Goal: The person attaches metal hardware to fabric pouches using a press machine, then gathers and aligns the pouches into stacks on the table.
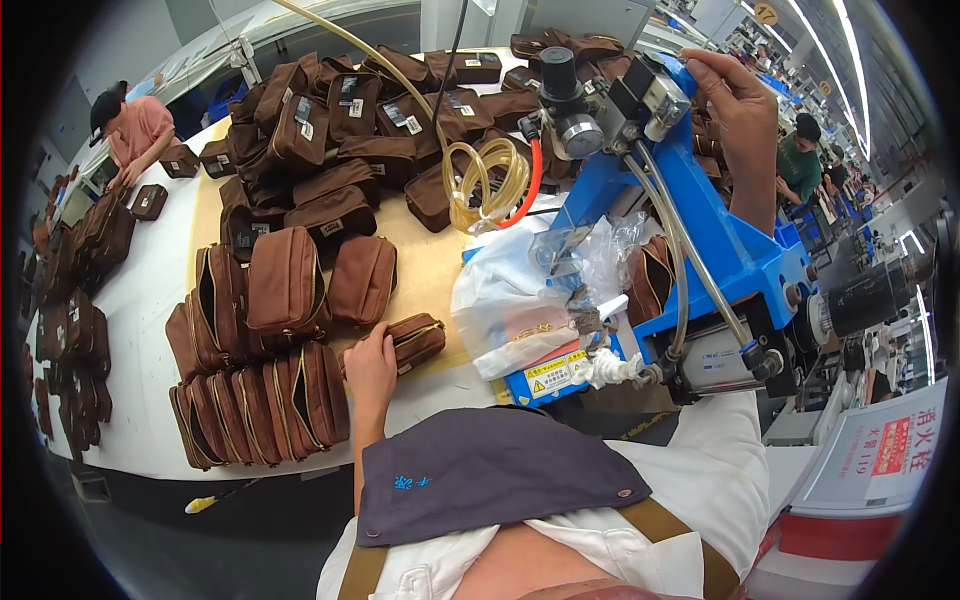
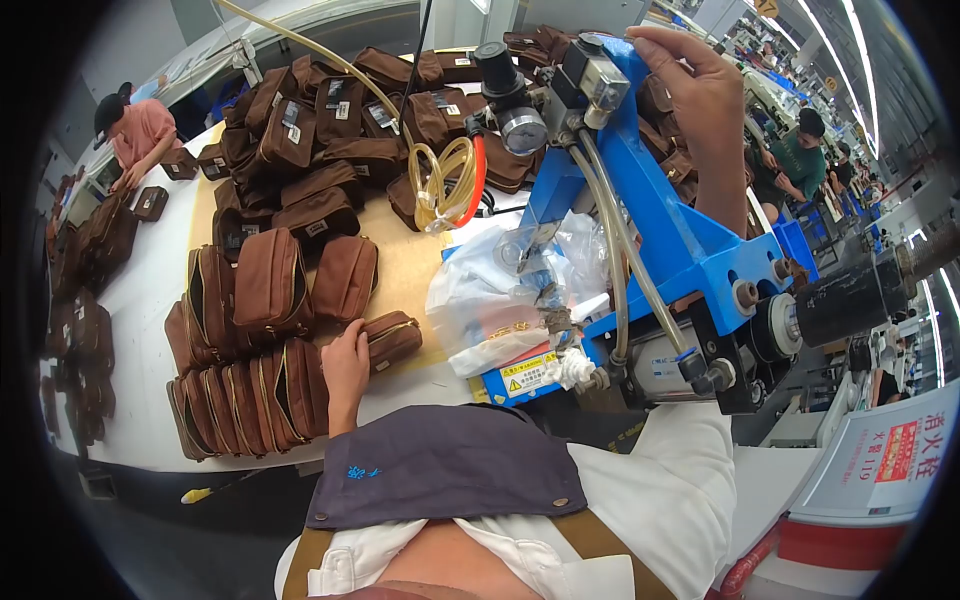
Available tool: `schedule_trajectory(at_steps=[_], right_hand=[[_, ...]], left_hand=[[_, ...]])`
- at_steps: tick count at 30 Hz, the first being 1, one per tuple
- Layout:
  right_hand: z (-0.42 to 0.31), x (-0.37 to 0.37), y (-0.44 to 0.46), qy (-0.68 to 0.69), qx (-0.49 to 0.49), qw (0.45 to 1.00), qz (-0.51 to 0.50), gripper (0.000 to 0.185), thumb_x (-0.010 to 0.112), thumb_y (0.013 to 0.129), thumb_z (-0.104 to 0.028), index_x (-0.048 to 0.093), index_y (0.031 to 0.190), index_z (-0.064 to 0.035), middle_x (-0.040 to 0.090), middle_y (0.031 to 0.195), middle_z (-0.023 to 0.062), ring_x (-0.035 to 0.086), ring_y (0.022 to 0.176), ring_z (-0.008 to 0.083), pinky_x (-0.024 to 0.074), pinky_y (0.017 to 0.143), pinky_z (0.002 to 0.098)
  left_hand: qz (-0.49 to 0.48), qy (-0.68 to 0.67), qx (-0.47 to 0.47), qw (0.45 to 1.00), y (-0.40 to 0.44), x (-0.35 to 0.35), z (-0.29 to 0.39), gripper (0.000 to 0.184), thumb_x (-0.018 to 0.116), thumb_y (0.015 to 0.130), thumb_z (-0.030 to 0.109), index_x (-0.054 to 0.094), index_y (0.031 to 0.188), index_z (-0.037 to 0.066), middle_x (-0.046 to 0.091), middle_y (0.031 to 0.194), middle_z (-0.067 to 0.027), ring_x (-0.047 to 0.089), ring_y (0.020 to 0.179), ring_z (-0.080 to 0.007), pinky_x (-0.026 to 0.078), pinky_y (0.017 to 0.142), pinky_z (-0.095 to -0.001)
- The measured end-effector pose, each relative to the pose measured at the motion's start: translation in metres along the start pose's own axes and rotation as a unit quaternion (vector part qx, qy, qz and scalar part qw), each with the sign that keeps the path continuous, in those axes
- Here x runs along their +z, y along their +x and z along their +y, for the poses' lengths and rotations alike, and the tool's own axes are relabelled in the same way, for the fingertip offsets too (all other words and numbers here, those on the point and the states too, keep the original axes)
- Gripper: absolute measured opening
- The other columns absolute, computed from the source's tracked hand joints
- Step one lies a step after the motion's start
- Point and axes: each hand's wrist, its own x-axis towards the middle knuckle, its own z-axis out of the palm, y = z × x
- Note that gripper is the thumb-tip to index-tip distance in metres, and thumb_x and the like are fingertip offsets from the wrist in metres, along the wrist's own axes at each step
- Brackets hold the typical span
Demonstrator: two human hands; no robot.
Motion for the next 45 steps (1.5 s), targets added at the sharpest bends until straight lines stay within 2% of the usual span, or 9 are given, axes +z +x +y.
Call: schedule_trajectory(at_steps=[4,10,19,22,25,26,29,34,45], right_hand=[[-0.002,-0.006,0.009,-0.056,-0.091,0.992,-0.073,0.016,0.068,0.094,-0.01,0.077,0.106,-0.0039,0.072,0.102,0.0034,0.064,0.097,0.0117,0.0487,0.088,0.0256],[-0.005,-0.012,0.008,-0.06,-0.104,0.985,-0.126,0.019,0.06,0.099,-0.009,0.074,0.109,0.0003,0.07,0.104,0.0042,0.063,0.102,0.012,0.0476,0.091,0.025],[-0.003,-0.017,0.005,-0.065,-0.063,0.989,-0.116,0.025,0.06,0.101,-0.018,0.072,0.115,-0.0007,0.068,0.113,0.0045,0.063,0.103,0.0137,0.0479,0.092,0.0268],[-0.004,-0.014,0.006,-0.074,-0.088,0.982,-0.148,0.026,0.06,0.102,-0.02,0.072,0.115,-0.0018,0.068,0.114,0.003,0.063,0.103,0.0126,0.0481,0.091,0.0262],[-0.005,-0.011,0.007,-0.027,-0.04,0.989,-0.137,0.025,0.065,0.097,-0.018,0.073,0.114,-0.0015,0.069,0.108,0.0024,0.062,0.098,0.0122,0.0472,0.088,0.0263],[-0.008,-0.013,0.008,-0.013,0.014,0.99,-0.137,0.025,0.068,0.096,-0.02,0.073,0.113,-0.003,0.069,0.105,-0.0001,0.061,0.093,0.0094,0.0473,0.081,0.0229],[-0.009,-0.018,0.017,-0.006,0.093,0.982,-0.162,0.023,0.071,0.094,-0.023,0.074,0.109,-0.0058,0.069,0.101,-0.0014,0.06,0.09,0.0073,0.0469,0.077,0.0205],[-0.007,-0.021,0.026,0.007,0.106,0.977,-0.185,0.032,0.07,0.095,-0.026,0.069,0.115,-0.0013,0.071,0.102,0.0033,0.064,0.093,0.0105,0.0486,0.091,0.0254],[0.005,-0.04,0.052,-0.023,0.106,0.957,-0.27,0.034,0.071,0.093,-0.029,0.069,0.115,-0.0038,0.068,0.104,0.0016,0.06,0.103,0.0108,0.0431,0.099,0.0267]], left_hand=[[-0.003,0.011,-0.007,1.0,0.003,0.001,-0.001,0.022,0.057,0.097,0.016,0.064,0.115,0.007,0.071,0.09,-0.0118,0.066,0.086,-0.0302,0.044,0.078,-0.044],[-0.001,0.014,-0.018,1.0,0.007,0.002,-0.002,0.022,0.056,0.096,0.016,0.067,0.114,0.008,0.072,0.093,-0.0144,0.067,0.086,-0.0317,0.046,0.079,-0.044],[0.001,0.028,-0.01,1.0,0.003,0.001,0.001,0.023,0.058,0.096,0.017,0.065,0.117,0.008,0.07,0.084,-0.0106,0.066,0.082,-0.029,0.044,0.075,-0.0435],[-0.003,-0.031,-0.003,1.0,-0.001,-0.003,0.004,0.026,0.063,0.093,0.017,0.064,0.117,0.008,0.069,0.081,-0.0098,0.065,0.08,-0.0291,0.044,0.075,-0.043],[-0.011,-0.103,0.009,0.995,-0.006,-0.003,0.008,0.03,0.069,0.089,0.018,0.063,0.117,0.008,0.069,0.08,-0.0086,0.065,0.08,-0.0287,0.044,0.076,-0.0424],[-0.007,-0.101,0.029,0.994,-0.009,-0.003,0.008,0.033,0.071,0.087,0.017,0.062,0.117,0.007,0.069,0.082,-0.0073,0.065,0.081,-0.029,0.045,0.077,-0.0419],[-0.008,-0.126,0.04,0.991,-0.011,-0.008,0.015,0.035,0.072,0.086,0.018,0.062,0.118,0.007,0.07,0.085,-0.0066,0.065,0.083,-0.029,0.045,0.077,-0.0417],[-0.037,-0.142,0.039,0.988,-0.013,-0.009,0.012,0.041,0.075,0.084,0.023,0.062,0.119,0.007,0.07,0.091,-0.0082,0.064,0.088,-0.0281,0.045,0.08,-0.0405],[-0.057,-0.126,0.027,0.99,-0.013,-0.01,0.012,0.038,0.074,0.085,0.028,0.066,0.116,0.007,0.069,0.095,-0.0116,0.063,0.091,-0.0288,0.044,0.084,-0.0402]])
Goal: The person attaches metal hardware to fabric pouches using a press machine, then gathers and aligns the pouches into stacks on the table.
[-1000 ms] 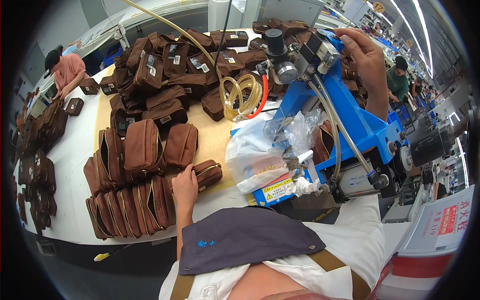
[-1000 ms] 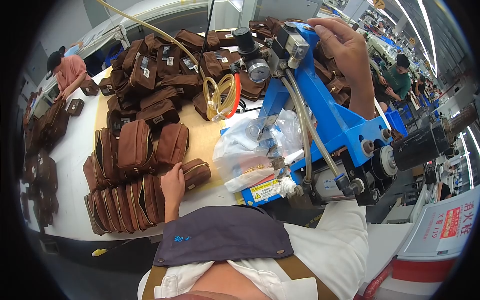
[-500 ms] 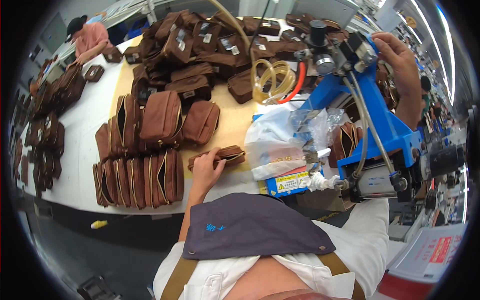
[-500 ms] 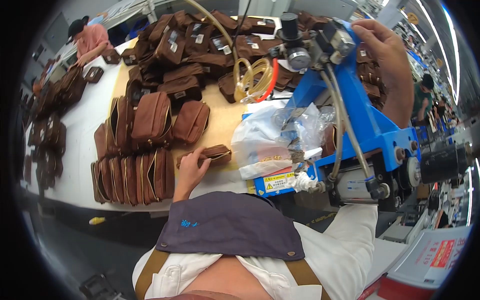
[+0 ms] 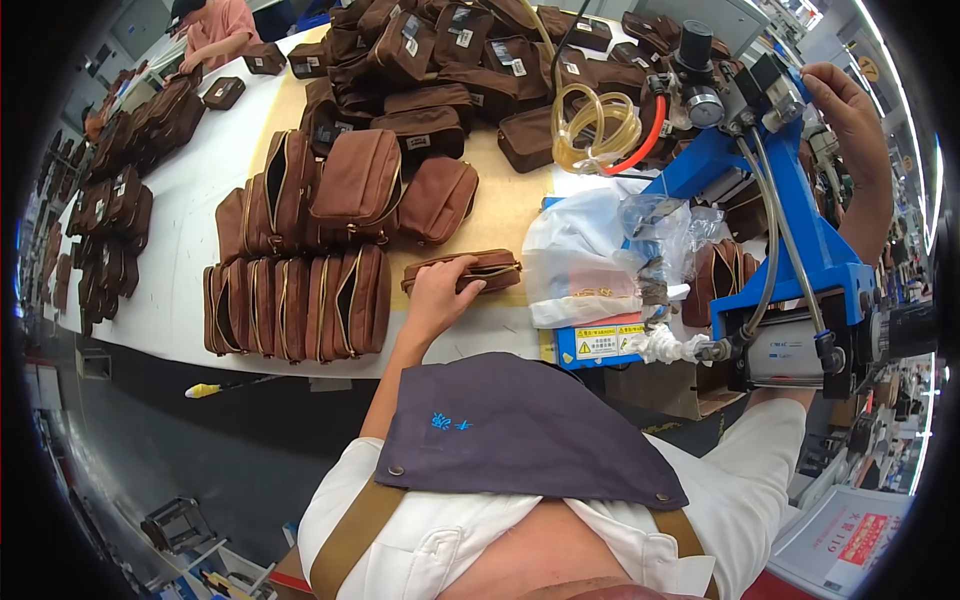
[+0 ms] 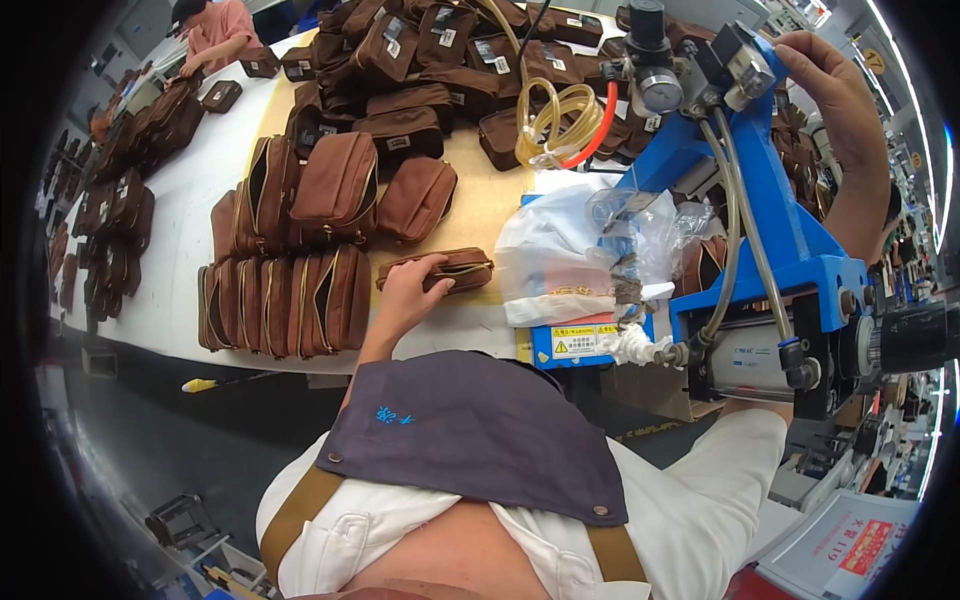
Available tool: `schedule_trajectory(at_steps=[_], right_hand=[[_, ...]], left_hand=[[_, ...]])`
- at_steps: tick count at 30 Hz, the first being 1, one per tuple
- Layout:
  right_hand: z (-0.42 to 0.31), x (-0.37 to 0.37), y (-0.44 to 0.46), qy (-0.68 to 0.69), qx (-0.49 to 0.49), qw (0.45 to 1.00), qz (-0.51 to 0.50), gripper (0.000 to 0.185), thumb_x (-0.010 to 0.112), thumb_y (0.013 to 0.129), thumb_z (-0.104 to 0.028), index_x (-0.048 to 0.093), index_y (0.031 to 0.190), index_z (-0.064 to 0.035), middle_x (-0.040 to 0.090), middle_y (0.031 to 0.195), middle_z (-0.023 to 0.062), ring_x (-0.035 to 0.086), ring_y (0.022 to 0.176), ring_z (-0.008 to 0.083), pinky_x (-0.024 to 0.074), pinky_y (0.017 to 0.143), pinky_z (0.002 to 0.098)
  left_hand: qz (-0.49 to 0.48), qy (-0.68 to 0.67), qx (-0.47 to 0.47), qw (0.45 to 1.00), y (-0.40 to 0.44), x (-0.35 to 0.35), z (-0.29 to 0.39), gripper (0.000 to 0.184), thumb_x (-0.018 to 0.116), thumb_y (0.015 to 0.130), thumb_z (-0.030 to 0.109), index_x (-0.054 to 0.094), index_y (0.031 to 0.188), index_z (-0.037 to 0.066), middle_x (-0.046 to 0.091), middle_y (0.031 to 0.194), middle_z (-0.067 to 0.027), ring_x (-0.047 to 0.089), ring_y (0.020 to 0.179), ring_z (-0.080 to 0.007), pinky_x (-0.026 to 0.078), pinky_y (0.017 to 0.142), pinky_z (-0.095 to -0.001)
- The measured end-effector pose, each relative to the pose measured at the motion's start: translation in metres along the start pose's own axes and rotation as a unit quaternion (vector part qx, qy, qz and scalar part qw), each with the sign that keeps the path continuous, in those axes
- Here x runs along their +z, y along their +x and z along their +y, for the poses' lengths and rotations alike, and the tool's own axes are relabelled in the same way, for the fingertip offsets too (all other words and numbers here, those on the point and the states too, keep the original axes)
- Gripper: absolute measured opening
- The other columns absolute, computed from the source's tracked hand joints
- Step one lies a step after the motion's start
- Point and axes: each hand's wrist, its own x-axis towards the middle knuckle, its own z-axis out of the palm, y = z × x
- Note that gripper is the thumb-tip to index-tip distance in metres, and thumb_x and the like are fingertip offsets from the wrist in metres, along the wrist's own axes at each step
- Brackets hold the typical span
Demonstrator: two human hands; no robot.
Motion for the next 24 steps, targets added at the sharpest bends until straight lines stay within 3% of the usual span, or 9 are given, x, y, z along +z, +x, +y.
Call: schedule_trajectory(at_steps=[9,12,14,17,21,22,23,24], right_hand=[[0.01,0.023,-0.048,-0.032,-0.05,0.984,0.169,0.05,0.07,0.094,-0.028,0.057,0.138,-0.0094,0.064,0.128,0.0058,0.06,0.114,0.0166,0.0419,0.105,0.0315],[0.026,0.06,-0.119,-0.066,-0.064,0.963,0.254,0.046,0.071,0.091,-0.025,0.06,0.133,-0.0081,0.065,0.122,0.0058,0.06,0.111,0.0158,0.0437,0.1,0.0306],[0.053,0.088,-0.182,-0.088,-0.014,0.958,0.274,0.044,0.072,0.09,-0.023,0.061,0.129,-0.0073,0.065,0.119,0.0058,0.061,0.108,0.0153,0.045,0.097,0.03],[0.106,0.135,-0.273,-0.106,0.146,0.964,0.194,0.04,0.073,0.087,-0.02,0.064,0.123,-0.006,0.065,0.113,0.0057,0.061,0.105,0.0145,0.0469,0.092,0.0291],[0.14,0.202,-0.341,-0.031,0.361,0.925,-0.118,0.035,0.074,0.084,-0.017,0.067,0.116,-0.0042,0.066,0.106,0.0057,0.062,0.1,0.0134,0.0494,0.086,0.0279],[0.14,0.221,-0.345,0.008,0.42,0.888,-0.187,0.027,0.072,0.08,-0.007,0.069,0.105,0.002,0.069,0.086,0.0036,0.065,0.082,0.011,0.0518,0.076,0.0277],[0.135,0.236,-0.347,0.036,0.403,0.885,-0.231,0.025,0.07,0.08,-0.004,0.069,0.104,0.0035,0.069,0.082,0.0016,0.064,0.076,0.0085,0.0517,0.073,0.0261],[0.142,0.252,-0.357,0.05,0.392,0.887,-0.239,0.026,0.069,0.078,-0.005,0.071,0.104,0.0005,0.071,0.078,0.0051,0.066,0.073,0.0116,0.0525,0.071,0.0286]], left_hand=[[-0.006,-0.013,0.019,1.0,-0.005,0.003,-0.006,0.042,0.076,0.083,0.024,0.064,0.121,0.009,0.069,0.096,-0.0105,0.063,0.095,-0.0293,0.044,0.086,-0.0412],[-0.011,0.021,0.036,0.999,-0.01,0.001,0.002,0.053,0.078,0.08,0.021,0.06,0.129,0.01,0.068,0.102,-0.009,0.061,0.101,-0.0283,0.044,0.089,-0.0417],[-0.016,0.042,0.042,0.998,-0.01,0.002,0.01,0.058,0.079,0.078,0.019,0.059,0.131,0.011,0.067,0.105,-0.0088,0.061,0.103,-0.0277,0.044,0.091,-0.0414],[-0.043,0.06,0.062,0.995,-0.007,0.009,0.018,0.061,0.078,0.077,0.018,0.056,0.134,0.012,0.067,0.106,-0.0078,0.059,0.105,-0.0272,0.043,0.092,-0.0417],[-0.098,0.13,0.068,0.984,0.0,0.012,0.025,0.062,0.077,0.078,0.019,0.055,0.134,0.012,0.067,0.104,-0.008,0.058,0.106,-0.0282,0.043,0.092,-0.0419],[-0.093,0.155,0.045,0.982,0.003,0.009,0.027,0.062,0.078,0.078,0.019,0.055,0.135,0.012,0.067,0.103,-0.0085,0.058,0.106,-0.0285,0.043,0.092,-0.0421],[-0.09,0.18,0.023,0.979,0.006,0.006,0.028,0.062,0.078,0.078,0.02,0.054,0.135,0.011,0.068,0.102,-0.0089,0.058,0.106,-0.0288,0.043,0.092,-0.0423],[-0.085,0.205,0.0,0.975,0.007,0.003,0.027,0.063,0.078,0.077,0.021,0.054,0.135,0.011,0.068,0.101,-0.0093,0.058,0.106,-0.0291,0.043,0.092,-0.0426]])
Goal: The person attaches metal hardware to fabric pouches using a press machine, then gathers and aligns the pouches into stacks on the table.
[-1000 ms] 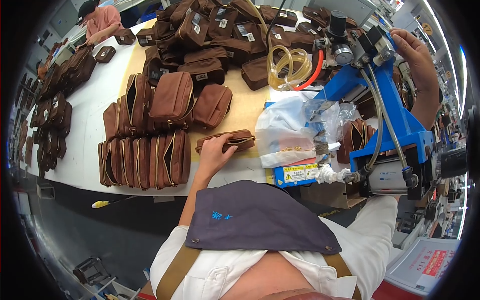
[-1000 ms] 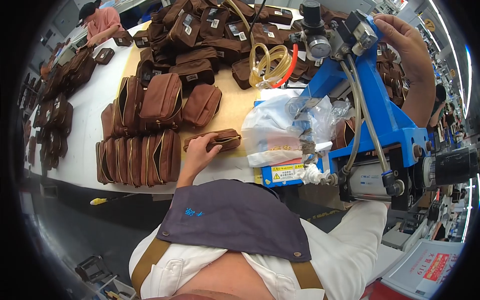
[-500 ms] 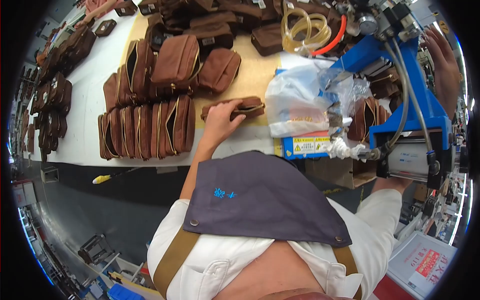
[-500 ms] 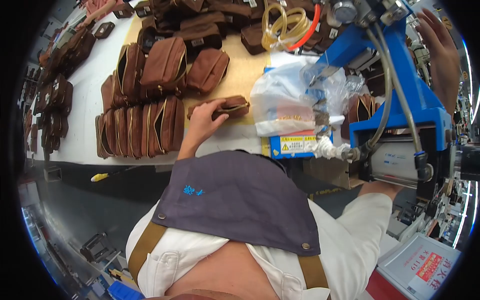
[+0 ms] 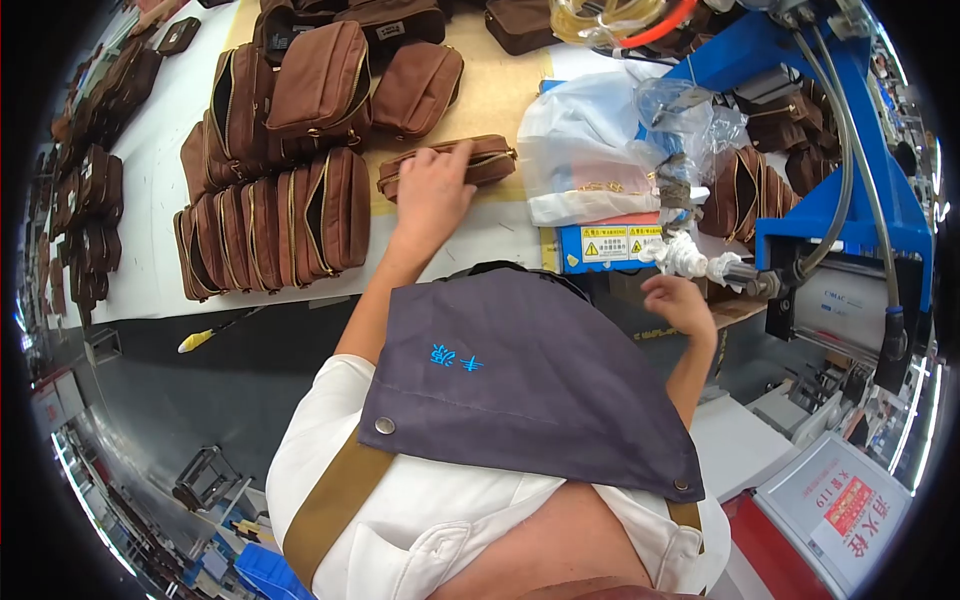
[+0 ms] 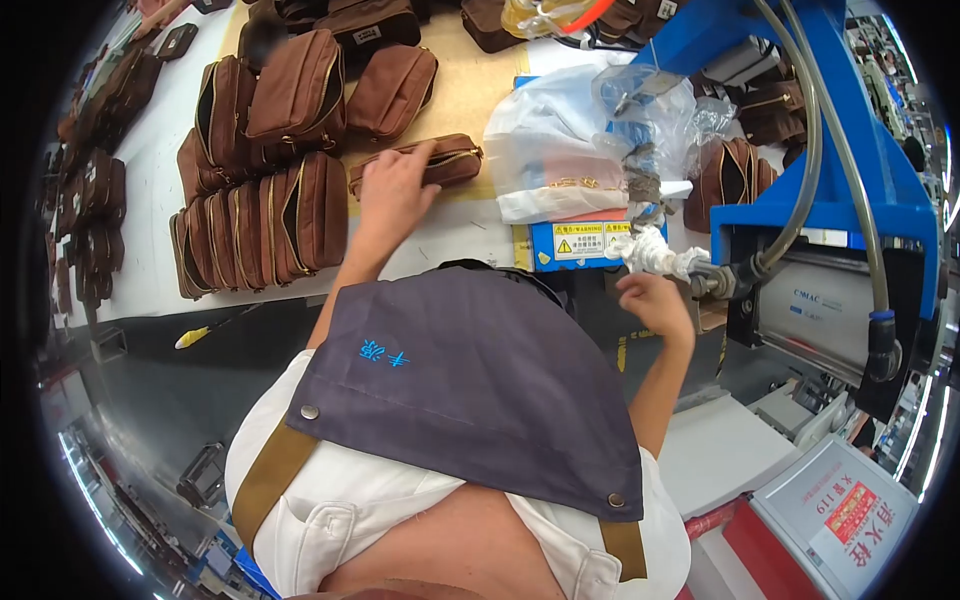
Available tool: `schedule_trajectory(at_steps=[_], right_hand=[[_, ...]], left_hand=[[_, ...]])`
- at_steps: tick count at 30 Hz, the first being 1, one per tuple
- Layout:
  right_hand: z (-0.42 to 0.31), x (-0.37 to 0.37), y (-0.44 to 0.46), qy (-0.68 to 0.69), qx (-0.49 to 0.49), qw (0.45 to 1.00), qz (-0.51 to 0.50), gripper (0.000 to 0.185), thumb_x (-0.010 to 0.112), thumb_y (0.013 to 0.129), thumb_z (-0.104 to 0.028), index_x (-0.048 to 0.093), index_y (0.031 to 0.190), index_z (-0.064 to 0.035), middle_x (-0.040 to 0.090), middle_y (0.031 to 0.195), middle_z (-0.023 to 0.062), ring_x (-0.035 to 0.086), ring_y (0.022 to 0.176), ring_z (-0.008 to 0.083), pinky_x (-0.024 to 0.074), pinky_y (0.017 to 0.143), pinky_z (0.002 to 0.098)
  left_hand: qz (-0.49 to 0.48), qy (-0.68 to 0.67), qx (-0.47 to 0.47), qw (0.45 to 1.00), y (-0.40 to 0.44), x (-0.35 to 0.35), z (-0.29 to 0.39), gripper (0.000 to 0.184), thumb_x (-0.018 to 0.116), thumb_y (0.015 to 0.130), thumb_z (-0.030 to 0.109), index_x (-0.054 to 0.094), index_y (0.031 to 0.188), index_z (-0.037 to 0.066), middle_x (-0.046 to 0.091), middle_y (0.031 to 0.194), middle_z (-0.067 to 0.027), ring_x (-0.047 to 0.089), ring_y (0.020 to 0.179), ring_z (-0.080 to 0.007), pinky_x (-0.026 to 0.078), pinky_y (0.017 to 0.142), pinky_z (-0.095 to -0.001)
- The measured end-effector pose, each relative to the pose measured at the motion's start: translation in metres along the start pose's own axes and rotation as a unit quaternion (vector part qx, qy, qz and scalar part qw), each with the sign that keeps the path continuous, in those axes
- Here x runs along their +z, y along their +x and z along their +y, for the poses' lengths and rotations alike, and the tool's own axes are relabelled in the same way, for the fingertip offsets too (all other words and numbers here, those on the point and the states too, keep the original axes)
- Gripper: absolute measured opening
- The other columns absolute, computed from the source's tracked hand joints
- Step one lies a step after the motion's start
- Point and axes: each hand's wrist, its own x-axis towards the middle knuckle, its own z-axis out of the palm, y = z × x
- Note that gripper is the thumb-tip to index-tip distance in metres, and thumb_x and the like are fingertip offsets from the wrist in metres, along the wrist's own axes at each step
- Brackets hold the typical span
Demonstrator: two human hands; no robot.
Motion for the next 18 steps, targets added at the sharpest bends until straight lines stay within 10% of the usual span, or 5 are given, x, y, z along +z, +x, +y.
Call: schedule_trajectory(at_steps=[7,11,18], right_hand=[[-0.05,0.071,0.025,0.007,-0.092,0.99,-0.104,0.021,0.065,0.084,-0.004,0.068,0.104,0.0001,0.072,0.083,0.0089,0.068,0.076,0.0162,0.0525,0.074,0.0292],[-0.083,0.087,0.047,0.001,-0.181,0.979,-0.097,0.023,0.065,0.088,-0.007,0.067,0.109,0.0005,0.072,0.088,0.0087,0.067,0.079,0.015,0.0522,0.075,0.0296],[-0.125,0.102,0.101,0.309,-0.159,0.937,-0.007,0.026,0.07,0.087,-0.004,0.067,0.112,0.0034,0.072,0.101,0.0065,0.066,0.092,0.0119,0.0514,0.082,0.0251]], left_hand=[[0.002,-0.043,0.029,0.999,0.0,-0.002,0.011,0.055,0.073,0.082,0.021,0.056,0.133,0.015,0.069,0.095,-0.0082,0.062,0.092,-0.0283,0.046,0.08,-0.043],[-0.009,-0.16,0.21,0.964,-0.001,0.035,0.008,0.038,0.055,0.084,0.003,0.066,0.119,0.015,0.07,0.088,-0.0094,0.067,0.085,-0.0284,0.049,0.073,-0.0408],[-0.037,-0.125,0.188,0.973,-0.016,-0.003,0.014,0.015,0.067,0.082,0.016,0.067,0.097,0.015,0.07,0.079,-0.004,0.067,0.082,-0.0272,0.045,0.078,-0.041]])
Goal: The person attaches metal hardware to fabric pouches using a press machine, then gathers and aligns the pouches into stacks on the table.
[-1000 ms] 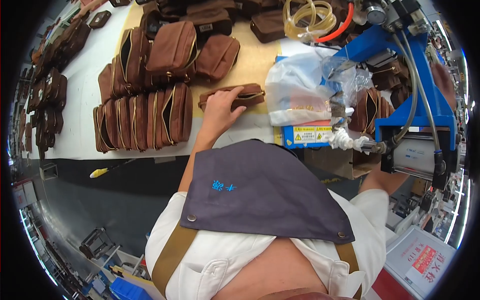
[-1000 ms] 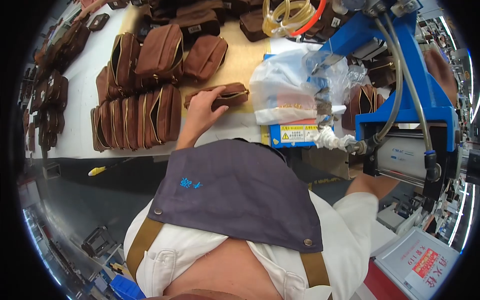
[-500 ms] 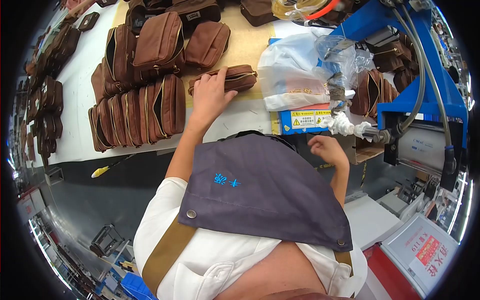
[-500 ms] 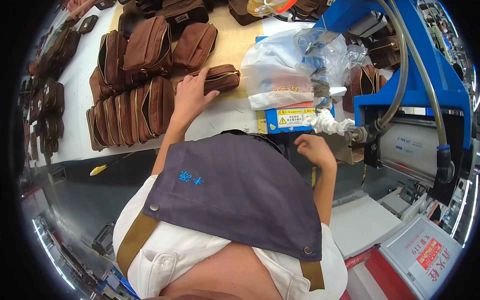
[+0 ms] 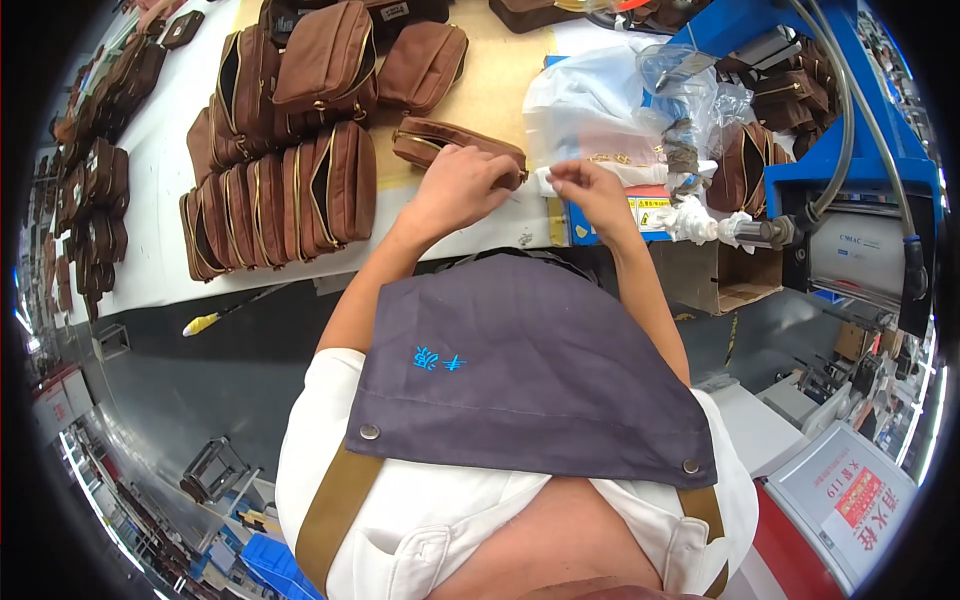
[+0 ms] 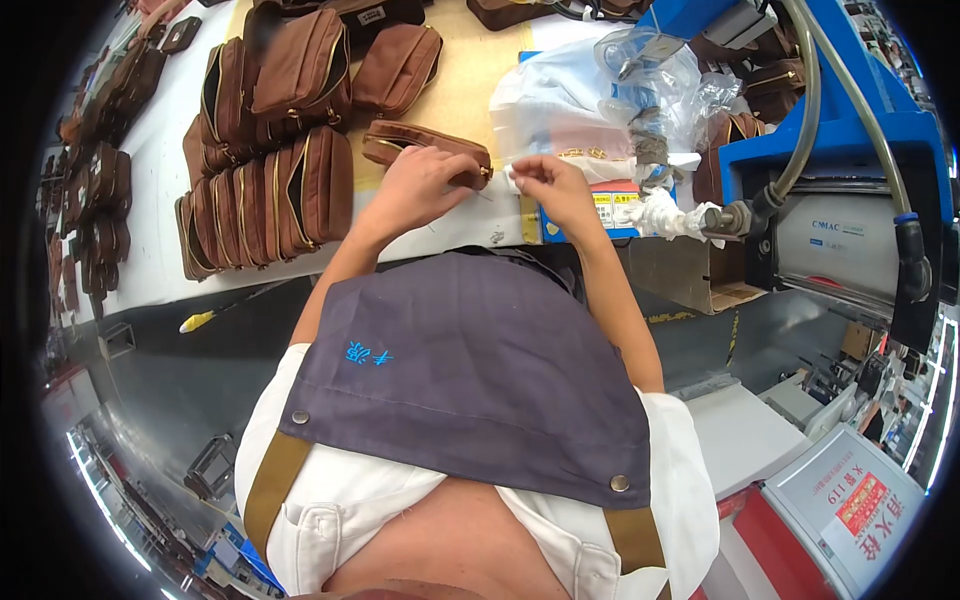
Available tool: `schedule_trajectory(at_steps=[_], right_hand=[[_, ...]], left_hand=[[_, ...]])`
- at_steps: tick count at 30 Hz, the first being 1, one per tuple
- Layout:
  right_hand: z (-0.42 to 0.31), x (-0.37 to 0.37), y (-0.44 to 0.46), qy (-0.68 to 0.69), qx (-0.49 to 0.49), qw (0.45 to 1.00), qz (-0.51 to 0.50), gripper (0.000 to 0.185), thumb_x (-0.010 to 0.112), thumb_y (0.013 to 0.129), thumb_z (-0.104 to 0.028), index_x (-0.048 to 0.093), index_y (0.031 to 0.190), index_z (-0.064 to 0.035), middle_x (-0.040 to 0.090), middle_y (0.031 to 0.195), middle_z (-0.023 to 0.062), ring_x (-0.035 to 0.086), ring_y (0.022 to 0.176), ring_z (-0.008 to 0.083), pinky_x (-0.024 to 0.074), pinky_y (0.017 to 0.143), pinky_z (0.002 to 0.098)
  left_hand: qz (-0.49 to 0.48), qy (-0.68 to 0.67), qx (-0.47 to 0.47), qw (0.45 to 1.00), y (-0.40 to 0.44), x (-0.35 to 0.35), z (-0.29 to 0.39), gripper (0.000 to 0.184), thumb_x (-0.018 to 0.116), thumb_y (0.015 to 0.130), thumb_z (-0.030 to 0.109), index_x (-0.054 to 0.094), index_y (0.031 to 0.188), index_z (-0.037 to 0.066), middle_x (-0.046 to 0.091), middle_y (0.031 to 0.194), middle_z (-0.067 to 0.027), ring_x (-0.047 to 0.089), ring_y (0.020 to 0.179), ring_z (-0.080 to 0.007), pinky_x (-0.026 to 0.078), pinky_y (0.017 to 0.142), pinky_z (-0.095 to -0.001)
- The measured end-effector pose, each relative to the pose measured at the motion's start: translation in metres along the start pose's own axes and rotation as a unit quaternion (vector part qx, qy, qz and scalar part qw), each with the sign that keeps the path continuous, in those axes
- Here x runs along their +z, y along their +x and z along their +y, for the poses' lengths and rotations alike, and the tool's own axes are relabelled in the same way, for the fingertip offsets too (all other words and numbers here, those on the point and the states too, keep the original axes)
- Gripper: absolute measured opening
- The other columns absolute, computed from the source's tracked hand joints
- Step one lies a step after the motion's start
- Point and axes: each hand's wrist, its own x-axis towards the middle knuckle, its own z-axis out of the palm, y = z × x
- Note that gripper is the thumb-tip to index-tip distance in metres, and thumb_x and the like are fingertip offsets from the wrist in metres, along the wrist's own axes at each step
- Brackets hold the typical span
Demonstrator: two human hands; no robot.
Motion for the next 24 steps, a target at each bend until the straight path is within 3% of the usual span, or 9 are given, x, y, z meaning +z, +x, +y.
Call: schedule_trajectory(at_steps=[1,4,5,8,14,24], right_hand=[[0.001,0.002,0.006,0.017,0.005,1.0,0.0,0.026,0.07,0.087,-0.003,0.067,0.112,0.0036,0.072,0.1,0.0069,0.066,0.09,0.0119,0.0522,0.081,0.0255],[0.002,0.012,0.011,0.022,0.047,0.999,0.008,0.024,0.071,0.086,-0.002,0.067,0.109,0.0037,0.071,0.097,0.0076,0.066,0.084,0.0123,0.0537,0.08,0.0258],[0.001,0.014,0.012,0.016,0.065,0.998,0.014,0.023,0.071,0.086,-0.001,0.067,0.108,0.0036,0.07,0.096,0.0077,0.066,0.083,0.0124,0.054,0.079,0.0257],[0.018,0.019,0.016,0.098,0.046,0.993,0.053,0.02,0.074,0.084,-0.001,0.067,0.103,0.0023,0.069,0.092,0.0071,0.066,0.08,0.0128,0.0544,0.076,0.0254],[0.019,0.021,0.017,0.137,0.037,0.984,0.106,0.02,0.077,0.083,-0.003,0.066,0.101,-0.0006,0.066,0.089,0.0039,0.065,0.08,0.0116,0.0534,0.073,0.0246],[0.024,0.022,0.029,0.128,0.042,0.99,0.046,0.031,0.077,0.084,-0.004,0.061,0.11,-0.0012,0.064,0.09,0.0028,0.062,0.081,0.01,0.0528,0.072,0.0235]], left_hand=[[0.013,-0.012,-0.012,1.0,0.001,0.007,0.003,0.016,0.071,0.08,0.023,0.063,0.09,0.014,0.069,0.077,-0.0044,0.066,0.08,-0.0269,0.042,0.08,-0.0412],[0.025,0.048,-0.093,0.994,0.011,0.032,0.012,0.023,0.074,0.08,0.024,0.061,0.096,0.014,0.069,0.079,-0.0028,0.065,0.084,-0.0242,0.042,0.082,-0.0395],[0.068,0.038,-0.08,0.994,0.013,0.04,0.009,0.019,0.074,0.08,0.022,0.061,0.092,0.013,0.068,0.075,-0.0009,0.065,0.079,-0.0239,0.041,0.078,-0.0394],[0.052,-0.014,-0.12,0.991,0.017,0.045,0.012,0.014,0.071,0.081,0.019,0.063,0.091,0.013,0.068,0.072,-0.0012,0.065,0.075,-0.0242,0.04,0.075,-0.0397],[0.081,-0.026,-0.122,0.989,0.016,0.044,0.017,0.02,0.069,0.082,0.019,0.068,0.101,0.016,0.07,0.075,-0.0027,0.066,0.076,-0.0246,0.039,0.071,-0.0404],[0.089,-0.056,-0.124,0.987,0.013,0.052,0.016,0.023,0.064,0.082,0.014,0.064,0.104,0.015,0.072,0.082,-0.005,0.068,0.082,-0.0254,0.04,0.072,-0.0432]])
